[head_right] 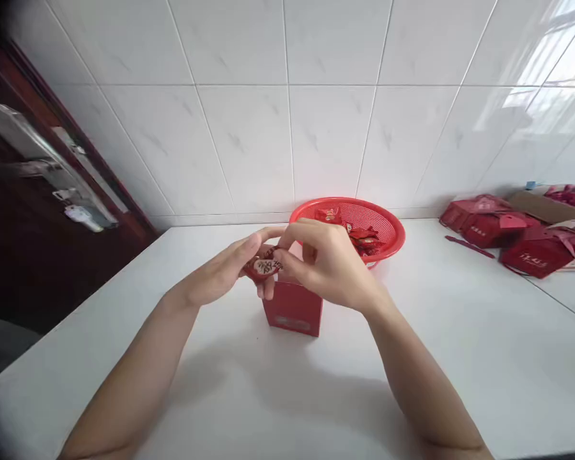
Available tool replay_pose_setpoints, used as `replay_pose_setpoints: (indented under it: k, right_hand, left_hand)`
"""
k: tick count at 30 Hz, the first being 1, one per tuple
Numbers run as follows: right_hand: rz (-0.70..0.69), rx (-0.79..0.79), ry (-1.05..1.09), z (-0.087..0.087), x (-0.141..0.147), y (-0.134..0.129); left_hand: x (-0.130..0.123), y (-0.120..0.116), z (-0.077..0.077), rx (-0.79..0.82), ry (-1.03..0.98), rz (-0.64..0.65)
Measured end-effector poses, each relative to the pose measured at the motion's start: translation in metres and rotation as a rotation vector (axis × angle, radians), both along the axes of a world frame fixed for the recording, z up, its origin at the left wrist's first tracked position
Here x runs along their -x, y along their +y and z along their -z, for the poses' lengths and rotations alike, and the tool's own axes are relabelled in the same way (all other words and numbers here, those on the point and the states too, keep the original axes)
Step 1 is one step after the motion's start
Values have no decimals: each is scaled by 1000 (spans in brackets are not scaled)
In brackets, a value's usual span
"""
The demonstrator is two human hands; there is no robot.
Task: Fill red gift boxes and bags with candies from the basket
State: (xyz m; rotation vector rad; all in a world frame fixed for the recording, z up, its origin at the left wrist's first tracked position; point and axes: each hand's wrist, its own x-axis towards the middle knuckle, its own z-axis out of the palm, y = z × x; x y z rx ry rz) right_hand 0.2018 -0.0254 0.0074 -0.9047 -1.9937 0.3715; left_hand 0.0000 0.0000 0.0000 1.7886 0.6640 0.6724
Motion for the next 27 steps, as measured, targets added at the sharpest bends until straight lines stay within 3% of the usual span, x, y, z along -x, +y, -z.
replay_pose_setpoints:
  k: [5,13,19,27]
  right_hand:
    - [97,22,94,-1,-10,7]
    - [31,127,0,-6,-15,5]
    - [152,89,-113,-8,-17,1]
    - [182,173,-290,-3,-6,1]
  left_hand:
    - [6,8,-5,-45,67,-78]
    - [7,7,-4,-124,144,-129]
    - [13,10,-1,-400,336,-369]
    - [13,12,1,-412,410,-273]
